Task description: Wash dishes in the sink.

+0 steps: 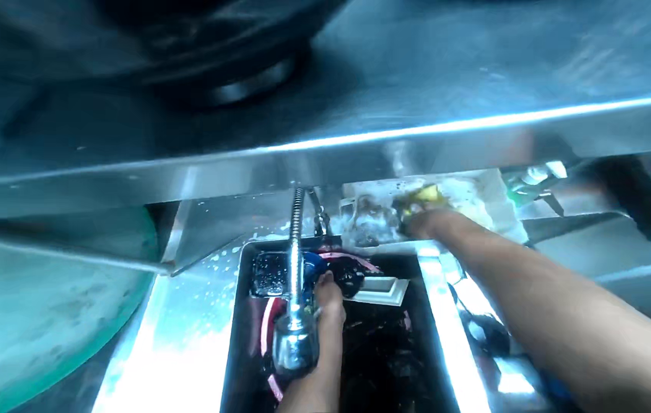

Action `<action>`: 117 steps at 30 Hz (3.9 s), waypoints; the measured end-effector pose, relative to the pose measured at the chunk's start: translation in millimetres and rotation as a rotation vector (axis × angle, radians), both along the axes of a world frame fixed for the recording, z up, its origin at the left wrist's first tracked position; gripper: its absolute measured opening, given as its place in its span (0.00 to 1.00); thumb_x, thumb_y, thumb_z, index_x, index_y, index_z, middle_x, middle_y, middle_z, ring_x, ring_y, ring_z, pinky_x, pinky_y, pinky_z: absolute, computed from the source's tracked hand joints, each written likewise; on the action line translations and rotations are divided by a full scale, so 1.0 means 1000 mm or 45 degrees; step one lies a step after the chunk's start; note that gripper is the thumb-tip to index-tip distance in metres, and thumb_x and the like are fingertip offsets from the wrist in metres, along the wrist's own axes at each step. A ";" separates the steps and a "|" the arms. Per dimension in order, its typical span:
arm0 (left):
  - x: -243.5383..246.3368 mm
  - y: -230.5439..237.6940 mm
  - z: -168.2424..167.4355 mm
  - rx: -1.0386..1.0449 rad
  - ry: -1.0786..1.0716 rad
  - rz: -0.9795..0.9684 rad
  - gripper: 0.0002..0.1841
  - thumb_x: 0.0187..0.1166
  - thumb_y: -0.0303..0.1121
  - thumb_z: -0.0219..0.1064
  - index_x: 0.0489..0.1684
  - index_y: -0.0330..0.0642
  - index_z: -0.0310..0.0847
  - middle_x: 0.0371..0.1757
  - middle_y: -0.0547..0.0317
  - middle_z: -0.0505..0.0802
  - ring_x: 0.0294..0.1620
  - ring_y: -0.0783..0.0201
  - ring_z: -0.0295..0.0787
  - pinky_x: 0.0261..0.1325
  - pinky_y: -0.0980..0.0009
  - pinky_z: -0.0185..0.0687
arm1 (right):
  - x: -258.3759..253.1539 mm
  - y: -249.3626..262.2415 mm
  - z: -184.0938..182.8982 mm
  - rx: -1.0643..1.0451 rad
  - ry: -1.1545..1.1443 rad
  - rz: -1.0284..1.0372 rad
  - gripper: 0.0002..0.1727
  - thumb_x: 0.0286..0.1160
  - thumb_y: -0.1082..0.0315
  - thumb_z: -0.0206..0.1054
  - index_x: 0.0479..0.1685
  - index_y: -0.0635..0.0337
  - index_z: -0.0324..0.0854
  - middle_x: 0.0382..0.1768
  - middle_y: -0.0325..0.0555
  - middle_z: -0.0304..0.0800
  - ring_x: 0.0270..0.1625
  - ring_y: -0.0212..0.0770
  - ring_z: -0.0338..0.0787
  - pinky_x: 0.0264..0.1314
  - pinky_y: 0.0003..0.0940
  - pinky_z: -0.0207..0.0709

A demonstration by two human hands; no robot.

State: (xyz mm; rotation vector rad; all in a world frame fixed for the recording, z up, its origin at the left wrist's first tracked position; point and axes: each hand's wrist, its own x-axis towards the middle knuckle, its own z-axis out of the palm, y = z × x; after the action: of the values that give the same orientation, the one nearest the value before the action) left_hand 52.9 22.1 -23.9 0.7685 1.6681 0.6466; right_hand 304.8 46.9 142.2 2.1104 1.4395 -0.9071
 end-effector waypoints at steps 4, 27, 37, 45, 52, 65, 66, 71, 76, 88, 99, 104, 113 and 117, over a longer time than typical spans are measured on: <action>-0.052 -0.022 0.035 -0.093 -0.634 0.338 0.25 0.89 0.53 0.57 0.73 0.43 0.77 0.64 0.47 0.90 0.64 0.52 0.87 0.64 0.44 0.85 | -0.002 0.015 0.008 -0.003 0.162 -0.008 0.18 0.84 0.59 0.64 0.53 0.66 0.87 0.53 0.65 0.89 0.58 0.64 0.88 0.61 0.71 0.76; -0.131 -0.038 0.150 0.618 -0.103 -0.378 0.16 0.88 0.32 0.58 0.31 0.36 0.89 0.27 0.57 0.92 0.32 0.67 0.90 0.42 0.66 0.88 | -0.311 -0.103 -0.014 1.533 0.875 -0.873 0.30 0.74 0.44 0.64 0.66 0.57 0.85 0.67 0.50 0.88 0.74 0.39 0.84 0.81 0.43 0.76; -0.107 -0.035 0.127 0.246 -0.336 -0.012 0.19 0.91 0.41 0.57 0.69 0.38 0.79 0.58 0.44 0.90 0.57 0.52 0.88 0.57 0.48 0.85 | -0.247 -0.101 -0.026 0.987 1.544 -2.238 0.25 0.86 0.49 0.63 0.62 0.65 0.82 0.55 0.57 0.91 0.58 0.50 0.91 0.61 0.53 0.85; -0.079 -0.058 0.147 0.043 -0.492 -0.154 0.24 0.89 0.57 0.51 0.52 0.45 0.81 0.35 0.52 0.89 0.32 0.58 0.88 0.31 0.59 0.85 | -0.259 -0.145 -0.028 1.160 1.514 -1.210 0.26 0.90 0.49 0.53 0.47 0.64 0.86 0.42 0.51 0.91 0.50 0.43 0.90 0.63 0.46 0.82; -0.103 -0.028 0.165 -0.177 -0.455 -0.377 0.34 0.85 0.67 0.47 0.67 0.48 0.79 0.52 0.44 0.92 0.48 0.47 0.92 0.44 0.45 0.89 | -0.259 -0.163 -0.023 0.899 0.553 0.085 0.37 0.80 0.70 0.59 0.93 0.60 0.56 0.96 0.51 0.49 0.99 0.50 0.37 0.95 0.69 0.19; -0.120 -0.044 0.169 -0.151 -0.506 -0.280 0.26 0.90 0.56 0.44 0.54 0.44 0.79 0.40 0.48 0.91 0.37 0.53 0.90 0.36 0.52 0.87 | -0.281 -0.155 -0.007 0.809 0.871 -0.082 0.22 0.83 0.66 0.58 0.74 0.61 0.78 0.77 0.56 0.80 0.86 0.55 0.71 0.93 0.59 0.50; -0.123 -0.044 0.168 -0.138 -0.536 -0.255 0.26 0.90 0.55 0.44 0.53 0.43 0.79 0.38 0.47 0.91 0.35 0.53 0.90 0.34 0.53 0.88 | -0.281 -0.155 -0.006 0.821 0.992 -0.152 0.19 0.85 0.64 0.57 0.68 0.58 0.83 0.68 0.57 0.87 0.77 0.57 0.80 0.86 0.61 0.64; -0.126 -0.041 0.165 -0.279 -0.599 -0.179 0.30 0.85 0.64 0.44 0.58 0.48 0.78 0.49 0.46 0.90 0.46 0.47 0.90 0.42 0.42 0.85 | -0.269 -0.143 -0.005 0.945 0.558 0.034 0.15 0.73 0.74 0.63 0.57 0.61 0.86 0.68 0.57 0.83 0.77 0.62 0.75 0.80 0.60 0.70; -0.108 -0.055 0.178 -0.266 -0.670 -0.185 0.32 0.87 0.64 0.39 0.54 0.47 0.78 0.46 0.48 0.91 0.45 0.49 0.90 0.42 0.44 0.86 | -0.274 -0.120 0.013 0.980 0.848 -0.737 0.19 0.78 0.65 0.60 0.64 0.57 0.86 0.67 0.55 0.86 0.74 0.54 0.83 0.78 0.55 0.75; -0.093 -0.055 0.194 -0.118 -0.581 -0.154 0.31 0.89 0.63 0.38 0.61 0.47 0.76 0.52 0.47 0.89 0.49 0.49 0.89 0.44 0.43 0.86 | -0.265 -0.112 0.026 0.866 0.820 -0.701 0.17 0.79 0.64 0.59 0.59 0.61 0.86 0.66 0.58 0.86 0.72 0.58 0.84 0.74 0.60 0.77; -0.092 -0.071 0.200 -0.156 -0.580 -0.204 0.32 0.90 0.61 0.33 0.69 0.51 0.73 0.58 0.53 0.88 0.57 0.55 0.85 0.54 0.48 0.84 | -0.271 -0.114 0.027 0.879 0.762 -0.648 0.18 0.79 0.64 0.56 0.58 0.58 0.88 0.71 0.52 0.84 0.76 0.55 0.80 0.75 0.60 0.76; -0.118 -0.049 0.168 -0.149 -0.526 -0.262 0.32 0.88 0.62 0.35 0.49 0.46 0.78 0.39 0.50 0.89 0.38 0.53 0.88 0.35 0.49 0.85 | -0.284 -0.131 0.008 0.977 1.488 -0.929 0.19 0.79 0.63 0.62 0.64 0.61 0.84 0.68 0.57 0.84 0.72 0.52 0.83 0.77 0.55 0.74; -0.129 -0.050 0.165 -0.220 -0.527 -0.266 0.33 0.85 0.66 0.44 0.67 0.50 0.77 0.53 0.48 0.91 0.51 0.51 0.90 0.47 0.45 0.87 | -0.292 -0.153 0.003 0.736 0.621 -0.050 0.35 0.70 0.49 0.71 0.76 0.58 0.77 0.85 0.51 0.70 0.92 0.61 0.56 0.91 0.77 0.23; -0.124 -0.044 0.172 -0.077 -0.591 -0.356 0.31 0.90 0.60 0.39 0.58 0.45 0.80 0.46 0.49 0.91 0.46 0.54 0.90 0.45 0.50 0.87 | -0.297 -0.144 0.010 0.830 0.683 -0.147 0.50 0.71 0.56 0.72 0.95 0.56 0.50 0.96 0.51 0.47 0.97 0.55 0.43 0.93 0.72 0.19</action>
State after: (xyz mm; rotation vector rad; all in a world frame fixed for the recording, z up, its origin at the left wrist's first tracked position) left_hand -71.1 -22.1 148.2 0.7259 1.1278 0.5252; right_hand 8.0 -97.0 152.4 2.5450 2.1279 -1.2413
